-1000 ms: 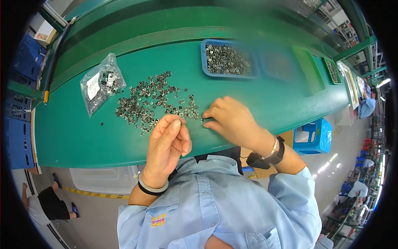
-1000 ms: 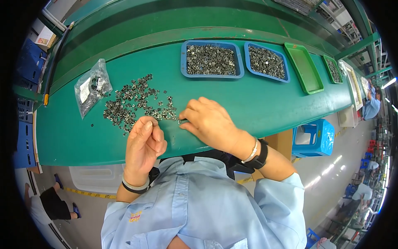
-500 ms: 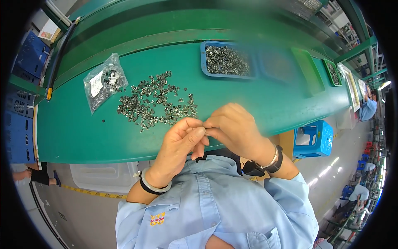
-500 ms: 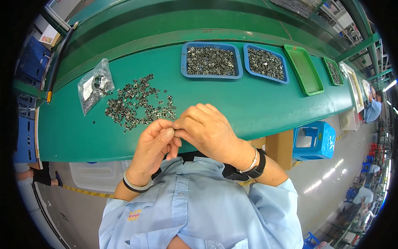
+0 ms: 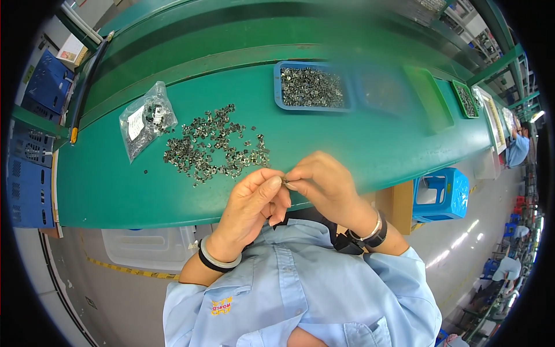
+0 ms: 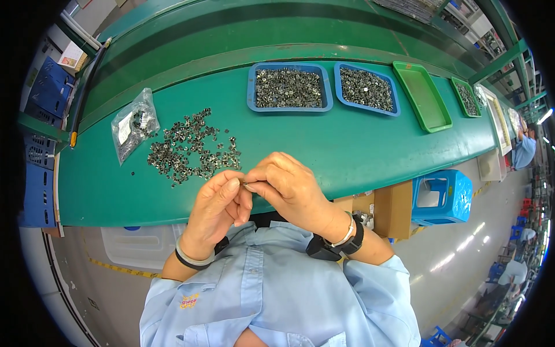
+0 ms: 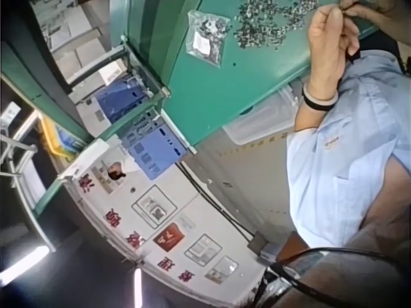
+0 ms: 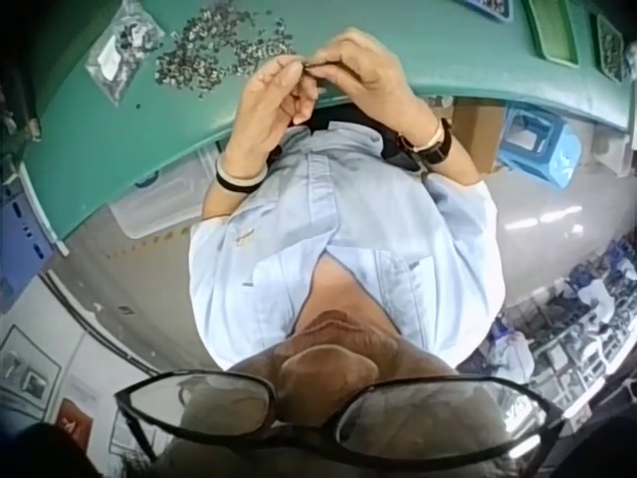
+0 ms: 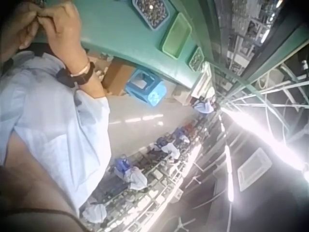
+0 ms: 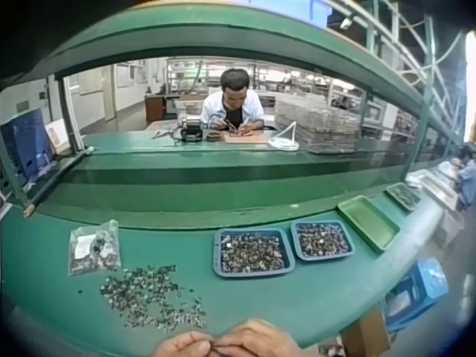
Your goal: The person picks up a metal component and a small black part by hand, presses them together, and places the assembled unit into a blue tray.
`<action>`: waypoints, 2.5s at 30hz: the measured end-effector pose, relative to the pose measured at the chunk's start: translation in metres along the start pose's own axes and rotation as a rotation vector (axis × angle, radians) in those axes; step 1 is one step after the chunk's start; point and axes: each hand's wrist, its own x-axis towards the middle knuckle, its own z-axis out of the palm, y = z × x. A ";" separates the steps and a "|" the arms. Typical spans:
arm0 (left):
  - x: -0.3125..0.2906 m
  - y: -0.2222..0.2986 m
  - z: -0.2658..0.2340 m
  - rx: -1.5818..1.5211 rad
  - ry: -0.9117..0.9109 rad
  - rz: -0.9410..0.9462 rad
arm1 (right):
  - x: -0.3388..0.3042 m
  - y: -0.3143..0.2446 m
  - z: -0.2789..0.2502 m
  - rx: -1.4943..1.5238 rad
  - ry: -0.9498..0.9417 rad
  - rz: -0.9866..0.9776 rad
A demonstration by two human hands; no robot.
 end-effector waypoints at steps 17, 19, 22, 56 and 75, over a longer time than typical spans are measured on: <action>0.011 -0.012 0.000 -0.059 0.008 0.044 | -0.008 0.004 0.000 -0.061 0.051 -0.041; 0.012 -0.010 0.002 0.002 0.035 0.051 | -0.004 0.002 -0.004 -0.133 0.039 -0.079; 0.011 -0.005 0.008 0.197 0.125 0.120 | 0.000 0.001 -0.008 -0.276 0.016 -0.161; 0.001 -0.001 0.003 -0.062 0.019 0.077 | 0.040 0.027 -0.038 -0.145 0.162 0.045; 0.000 0.001 -0.027 -0.237 -0.136 -0.027 | 0.078 0.051 0.008 -0.328 -0.468 0.058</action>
